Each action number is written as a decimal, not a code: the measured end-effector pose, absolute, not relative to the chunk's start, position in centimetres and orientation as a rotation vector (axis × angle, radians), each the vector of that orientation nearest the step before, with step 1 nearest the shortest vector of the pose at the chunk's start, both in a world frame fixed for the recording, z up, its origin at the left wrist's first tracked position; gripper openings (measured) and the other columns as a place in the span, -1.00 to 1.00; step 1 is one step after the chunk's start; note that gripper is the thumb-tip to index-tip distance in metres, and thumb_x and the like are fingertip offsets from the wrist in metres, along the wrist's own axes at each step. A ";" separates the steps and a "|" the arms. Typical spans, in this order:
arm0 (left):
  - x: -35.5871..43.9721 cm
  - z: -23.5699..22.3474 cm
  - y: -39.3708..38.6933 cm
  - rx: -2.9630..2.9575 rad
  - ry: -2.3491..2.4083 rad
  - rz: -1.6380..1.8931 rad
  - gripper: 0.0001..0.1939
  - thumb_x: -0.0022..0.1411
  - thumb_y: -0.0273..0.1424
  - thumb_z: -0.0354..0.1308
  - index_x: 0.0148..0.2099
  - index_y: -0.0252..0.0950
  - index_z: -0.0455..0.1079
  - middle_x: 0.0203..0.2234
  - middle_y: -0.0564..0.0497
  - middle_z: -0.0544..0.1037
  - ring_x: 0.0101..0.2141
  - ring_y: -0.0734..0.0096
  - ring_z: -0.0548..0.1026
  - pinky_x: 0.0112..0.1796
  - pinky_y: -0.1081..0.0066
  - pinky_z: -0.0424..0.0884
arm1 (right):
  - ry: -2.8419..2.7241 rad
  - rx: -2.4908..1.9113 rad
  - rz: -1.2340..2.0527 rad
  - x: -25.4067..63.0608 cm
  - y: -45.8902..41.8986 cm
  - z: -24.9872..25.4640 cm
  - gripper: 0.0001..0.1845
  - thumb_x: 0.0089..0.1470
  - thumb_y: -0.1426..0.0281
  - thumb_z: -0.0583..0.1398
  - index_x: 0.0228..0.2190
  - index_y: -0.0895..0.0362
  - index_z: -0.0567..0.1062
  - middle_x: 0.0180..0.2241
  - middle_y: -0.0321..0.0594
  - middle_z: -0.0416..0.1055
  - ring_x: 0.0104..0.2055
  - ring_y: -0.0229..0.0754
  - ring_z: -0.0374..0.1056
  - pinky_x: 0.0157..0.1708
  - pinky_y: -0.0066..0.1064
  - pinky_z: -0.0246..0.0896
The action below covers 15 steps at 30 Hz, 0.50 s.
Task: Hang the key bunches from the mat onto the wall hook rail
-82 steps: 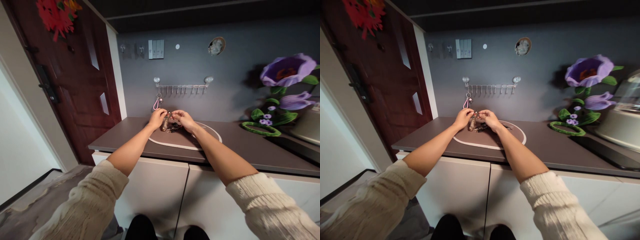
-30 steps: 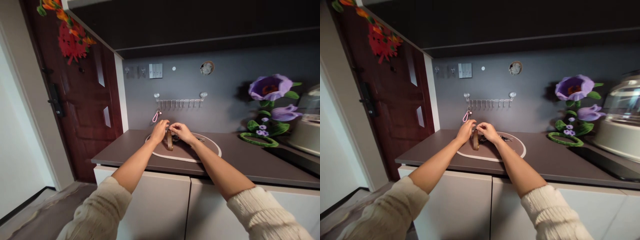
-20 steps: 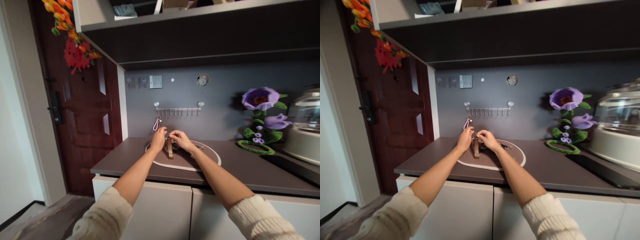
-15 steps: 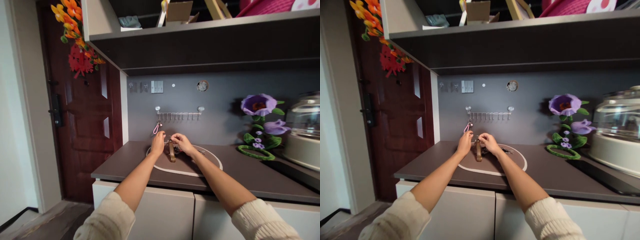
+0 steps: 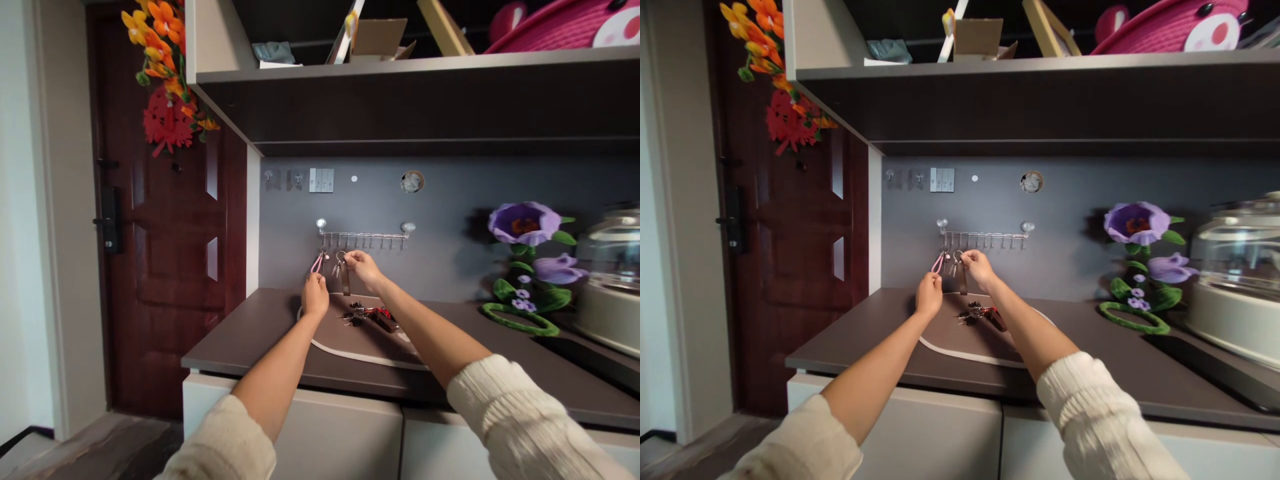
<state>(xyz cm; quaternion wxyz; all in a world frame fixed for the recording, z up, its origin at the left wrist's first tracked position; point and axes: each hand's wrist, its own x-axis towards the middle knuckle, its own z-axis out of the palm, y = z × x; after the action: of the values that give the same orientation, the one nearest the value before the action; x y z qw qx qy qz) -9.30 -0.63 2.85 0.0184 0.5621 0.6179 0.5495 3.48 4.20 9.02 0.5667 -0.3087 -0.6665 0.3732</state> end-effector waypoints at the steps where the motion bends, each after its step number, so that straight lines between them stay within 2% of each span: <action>1: -9.4 2.8 -0.5 1.709 1.927 1.711 -0.78 0.21 -0.44 -0.14 -0.22 -0.31 0.32 -0.31 -0.10 0.48 -0.26 0.36 0.43 -0.25 0.43 0.26 | -1.554 -0.740 0.871 3.2 4.6 9.3 -0.84 -0.21 0.34 0.16 -0.53 0.16 0.31 -0.58 -0.36 0.22 -0.53 -0.38 0.12 -0.50 -0.51 0.03; 8: -9.3 2.7 -0.2 1.618 1.942 1.685 -0.79 0.20 -0.45 -0.13 -0.26 -0.31 0.33 -0.33 -0.08 0.50 -0.28 0.37 0.44 -0.29 0.45 0.26 | -1.493 -0.818 0.783 1.0 7.2 10.6 -0.90 -0.19 0.38 0.10 -0.62 0.15 0.28 -0.69 -0.41 0.10 -0.62 -0.39 0.01 -0.59 -0.52 -0.05; 15: -9.1 2.7 -0.6 1.654 1.991 1.670 -0.77 0.20 -0.44 -0.16 -0.29 -0.30 0.32 -0.34 -0.14 0.49 -0.31 0.30 0.44 -0.32 0.39 0.27 | -1.397 -0.924 0.603 -1.0 10.3 10.8 -0.85 -0.17 0.33 0.11 -0.57 0.18 0.37 -0.68 -0.33 0.24 -0.59 -0.34 0.14 -0.52 -0.48 0.09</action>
<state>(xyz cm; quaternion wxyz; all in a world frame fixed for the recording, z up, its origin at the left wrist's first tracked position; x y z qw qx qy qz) -9.10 -0.62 2.72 0.0303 0.5368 0.6461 0.5418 -1.01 10.25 10.78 0.6294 -0.4036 -0.6097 0.2631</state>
